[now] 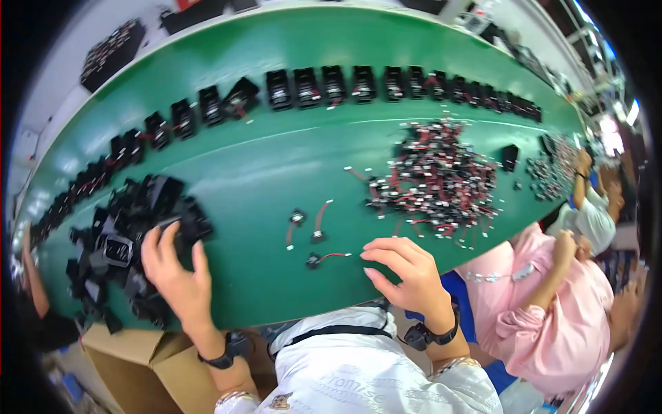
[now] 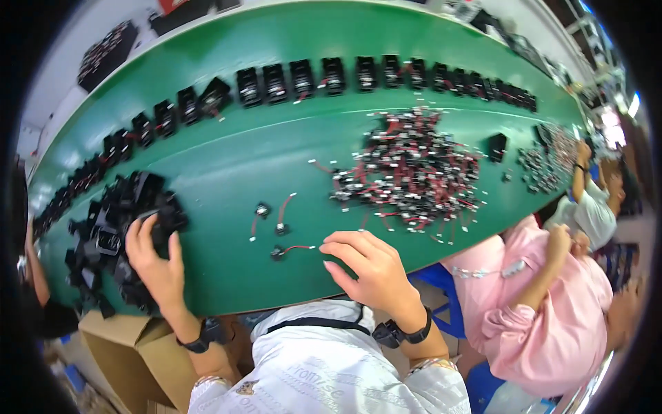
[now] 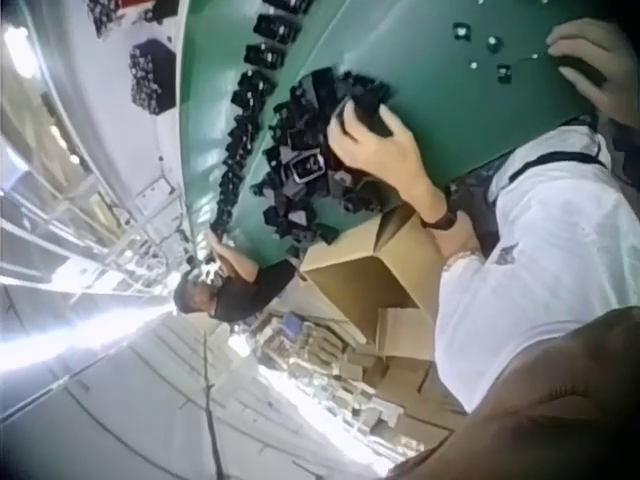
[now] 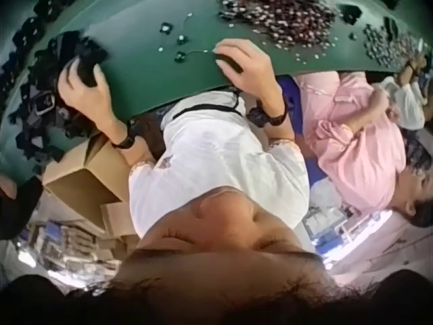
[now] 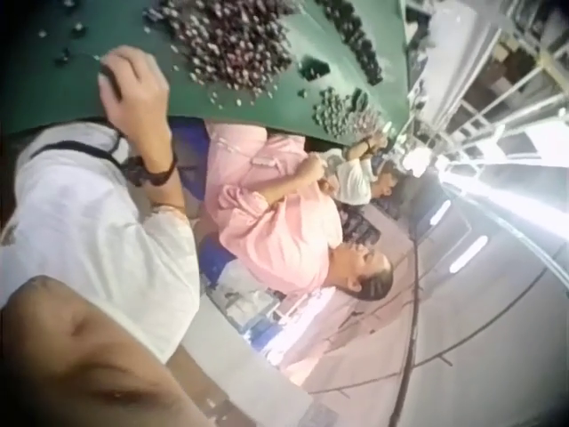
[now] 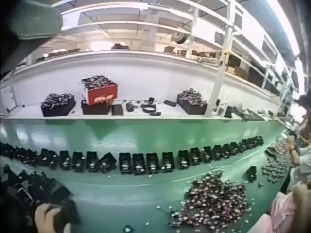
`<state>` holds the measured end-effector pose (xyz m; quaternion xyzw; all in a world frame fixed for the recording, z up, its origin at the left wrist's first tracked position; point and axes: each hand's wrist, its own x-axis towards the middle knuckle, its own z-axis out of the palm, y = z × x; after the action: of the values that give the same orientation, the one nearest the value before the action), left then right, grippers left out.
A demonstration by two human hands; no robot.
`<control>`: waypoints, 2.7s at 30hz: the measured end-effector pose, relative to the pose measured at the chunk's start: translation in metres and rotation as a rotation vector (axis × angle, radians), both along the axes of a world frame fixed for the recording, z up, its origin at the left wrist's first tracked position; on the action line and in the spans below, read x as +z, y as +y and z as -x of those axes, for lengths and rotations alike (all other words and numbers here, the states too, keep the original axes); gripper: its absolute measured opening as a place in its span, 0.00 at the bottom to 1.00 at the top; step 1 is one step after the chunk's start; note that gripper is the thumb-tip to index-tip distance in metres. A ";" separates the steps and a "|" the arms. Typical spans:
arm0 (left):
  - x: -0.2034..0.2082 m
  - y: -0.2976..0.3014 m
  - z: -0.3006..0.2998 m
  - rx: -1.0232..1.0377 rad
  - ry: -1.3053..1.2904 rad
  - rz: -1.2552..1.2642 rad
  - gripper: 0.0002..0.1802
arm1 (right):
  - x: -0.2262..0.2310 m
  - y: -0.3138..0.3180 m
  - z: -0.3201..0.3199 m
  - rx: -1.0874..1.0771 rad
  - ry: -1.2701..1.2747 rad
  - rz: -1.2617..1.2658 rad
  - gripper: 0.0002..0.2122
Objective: Assembling small components, including cooling fans and housings, on a manufacturing assembly line.
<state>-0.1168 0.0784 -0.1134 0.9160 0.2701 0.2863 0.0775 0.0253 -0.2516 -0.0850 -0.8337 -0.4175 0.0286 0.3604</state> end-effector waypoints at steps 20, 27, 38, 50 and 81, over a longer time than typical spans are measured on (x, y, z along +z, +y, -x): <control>-0.016 -0.089 0.025 -0.297 -0.224 0.317 0.12 | -0.029 0.065 0.020 0.058 0.105 0.000 0.08; -0.021 -0.081 0.028 -0.377 -0.261 0.286 0.27 | -0.022 0.053 0.014 -0.120 0.226 0.119 0.04; -0.026 -0.082 0.024 -0.468 -0.090 0.453 0.37 | -0.014 0.053 0.017 0.064 0.044 0.020 0.15; -0.014 -0.089 0.030 -0.388 0.011 0.504 0.44 | -0.022 0.050 0.013 0.107 -0.023 0.008 0.10; -0.022 -0.087 0.026 -0.595 0.080 0.502 0.51 | -0.032 0.024 0.011 0.139 0.081 0.037 0.16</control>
<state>-0.1426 -0.0088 -0.1350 0.9173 0.0572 0.1403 0.3683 0.0142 -0.2278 -0.1166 -0.8073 -0.4588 0.0947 0.3588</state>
